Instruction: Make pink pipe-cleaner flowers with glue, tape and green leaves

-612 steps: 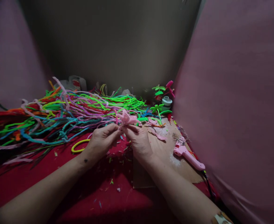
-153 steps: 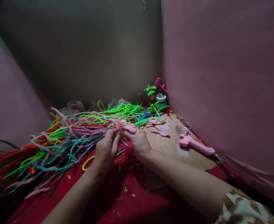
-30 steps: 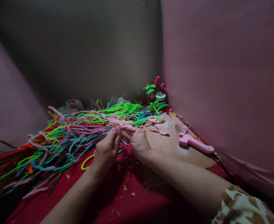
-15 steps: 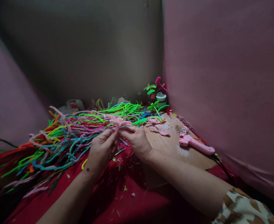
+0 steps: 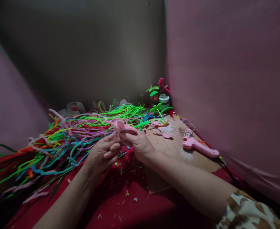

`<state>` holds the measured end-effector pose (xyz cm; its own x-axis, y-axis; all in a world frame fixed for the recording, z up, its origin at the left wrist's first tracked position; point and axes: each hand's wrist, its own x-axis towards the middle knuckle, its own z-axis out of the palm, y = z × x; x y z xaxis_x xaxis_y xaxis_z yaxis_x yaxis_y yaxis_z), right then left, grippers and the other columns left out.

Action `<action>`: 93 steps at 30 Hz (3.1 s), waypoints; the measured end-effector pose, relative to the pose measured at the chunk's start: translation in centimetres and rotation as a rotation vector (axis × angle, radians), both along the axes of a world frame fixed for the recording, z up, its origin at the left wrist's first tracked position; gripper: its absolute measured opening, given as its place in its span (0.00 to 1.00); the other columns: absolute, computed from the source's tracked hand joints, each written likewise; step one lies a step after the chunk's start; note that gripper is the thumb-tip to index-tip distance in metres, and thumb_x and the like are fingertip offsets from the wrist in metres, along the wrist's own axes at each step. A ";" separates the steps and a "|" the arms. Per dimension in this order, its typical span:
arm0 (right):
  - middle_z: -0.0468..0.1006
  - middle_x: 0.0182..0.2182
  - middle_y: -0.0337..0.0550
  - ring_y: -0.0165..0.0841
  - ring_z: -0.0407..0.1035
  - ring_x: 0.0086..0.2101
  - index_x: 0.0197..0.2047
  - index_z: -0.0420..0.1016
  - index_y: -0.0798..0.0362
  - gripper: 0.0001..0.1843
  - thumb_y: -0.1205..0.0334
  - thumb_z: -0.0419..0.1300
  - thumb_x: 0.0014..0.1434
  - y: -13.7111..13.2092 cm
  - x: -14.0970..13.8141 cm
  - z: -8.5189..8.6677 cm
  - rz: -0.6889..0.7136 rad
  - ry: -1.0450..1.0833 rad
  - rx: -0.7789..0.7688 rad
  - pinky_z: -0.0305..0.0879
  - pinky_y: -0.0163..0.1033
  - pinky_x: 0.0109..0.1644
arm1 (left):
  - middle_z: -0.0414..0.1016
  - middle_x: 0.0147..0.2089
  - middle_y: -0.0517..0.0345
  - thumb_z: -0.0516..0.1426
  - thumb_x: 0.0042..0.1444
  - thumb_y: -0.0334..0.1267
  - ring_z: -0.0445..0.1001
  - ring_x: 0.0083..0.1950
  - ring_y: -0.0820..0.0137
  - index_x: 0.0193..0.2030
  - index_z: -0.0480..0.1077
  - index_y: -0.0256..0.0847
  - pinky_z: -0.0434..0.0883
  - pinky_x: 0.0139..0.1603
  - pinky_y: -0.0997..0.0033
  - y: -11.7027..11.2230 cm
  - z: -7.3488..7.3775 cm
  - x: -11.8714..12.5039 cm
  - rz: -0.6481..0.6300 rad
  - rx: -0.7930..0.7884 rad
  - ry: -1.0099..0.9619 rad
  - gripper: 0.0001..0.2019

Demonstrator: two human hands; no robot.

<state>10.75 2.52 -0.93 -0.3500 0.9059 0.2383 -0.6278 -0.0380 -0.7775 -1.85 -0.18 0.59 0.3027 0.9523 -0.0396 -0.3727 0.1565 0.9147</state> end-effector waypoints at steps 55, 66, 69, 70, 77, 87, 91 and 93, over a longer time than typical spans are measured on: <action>0.61 0.14 0.36 0.30 0.58 0.22 0.10 0.64 0.52 0.18 0.67 0.67 0.43 -2.2 1.4 3.9 -0.152 -0.185 0.000 0.58 0.38 0.28 | 0.63 0.17 0.64 0.55 0.53 0.48 0.60 0.14 0.77 0.25 0.64 0.39 0.54 0.16 0.78 -0.6 0.4 0.5 0.303 0.293 0.678 0.15; 0.73 0.22 0.37 0.32 0.65 0.28 0.19 0.75 0.50 0.05 0.67 0.67 0.41 -1.6 0.6 2.5 -0.180 -0.154 -0.044 0.64 0.41 0.39 | 0.65 0.23 0.60 0.56 0.52 0.37 0.60 0.24 0.72 0.27 0.68 0.43 0.54 0.29 0.76 -0.7 -1.1 0.9 0.561 0.657 0.971 0.05; 0.77 0.27 0.39 0.36 0.67 0.34 0.26 0.79 0.50 0.04 0.65 0.66 0.42 -1.0 0.3 1.5 -0.175 -0.160 0.005 0.64 0.43 0.43 | 0.63 0.20 0.63 0.54 0.53 0.36 0.58 0.22 0.73 0.28 0.69 0.43 0.54 0.28 0.76 -0.9 -0.8 0.8 0.570 0.645 0.961 0.05; 0.77 0.28 0.39 0.36 0.67 0.36 0.28 0.79 0.49 0.05 0.64 0.66 0.43 -0.9 0.3 1.3 -0.167 -0.153 0.032 0.64 0.43 0.43 | 0.63 0.20 0.64 0.54 0.54 0.36 0.57 0.22 0.74 0.29 0.70 0.43 0.55 0.28 0.76 -0.9 -0.6 0.7 0.579 0.638 0.957 0.05; 0.75 0.28 0.38 0.31 0.66 0.32 0.28 0.79 0.50 0.04 0.62 0.65 0.46 -0.1 0.6 0.2 -0.102 -0.119 0.143 0.63 0.39 0.41 | 0.59 0.19 0.66 0.57 0.52 0.40 0.54 0.20 0.78 0.26 0.68 0.40 0.54 0.21 0.79 -0.9 -0.2 0.9 0.470 0.412 0.651 0.08; 0.72 0.23 0.37 0.30 0.64 0.30 0.25 0.77 0.53 0.05 0.60 0.66 0.45 0.0 0.7 0.2 -0.099 -0.110 0.095 0.62 0.39 0.39 | 0.60 0.16 0.68 0.57 0.53 0.42 0.50 0.11 0.85 0.24 0.62 0.37 0.49 0.12 0.83 -1.5 1.3 0.8 0.145 0.095 0.198 0.13; 0.72 0.27 0.36 0.30 0.64 0.33 0.24 0.74 0.52 0.06 0.64 0.68 0.41 0.0 0.5 0.2 -0.132 -0.071 0.112 0.61 0.38 0.42 | 0.58 0.16 0.71 0.57 0.54 0.41 0.42 0.11 0.86 0.30 0.65 0.38 0.48 0.11 0.83 -1.1 1.1 0.1 -0.016 0.011 0.094 0.09; 0.69 0.23 0.36 0.29 0.63 0.29 0.22 0.72 0.53 0.08 0.60 0.67 0.43 -0.1 0.5 0.3 -0.099 -0.078 0.095 0.61 0.38 0.38 | 0.59 0.16 0.69 0.55 0.55 0.44 0.44 0.10 0.85 0.27 0.63 0.37 0.49 0.11 0.81 -0.9 0.9 0.1 -0.020 0.068 0.186 0.12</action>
<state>11.25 2.38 -0.59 -0.2807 0.9116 0.3003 -0.5625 0.0972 -0.8210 -1.79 -1.06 1.50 0.3145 0.9487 -0.0327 -0.1935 0.0979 0.9762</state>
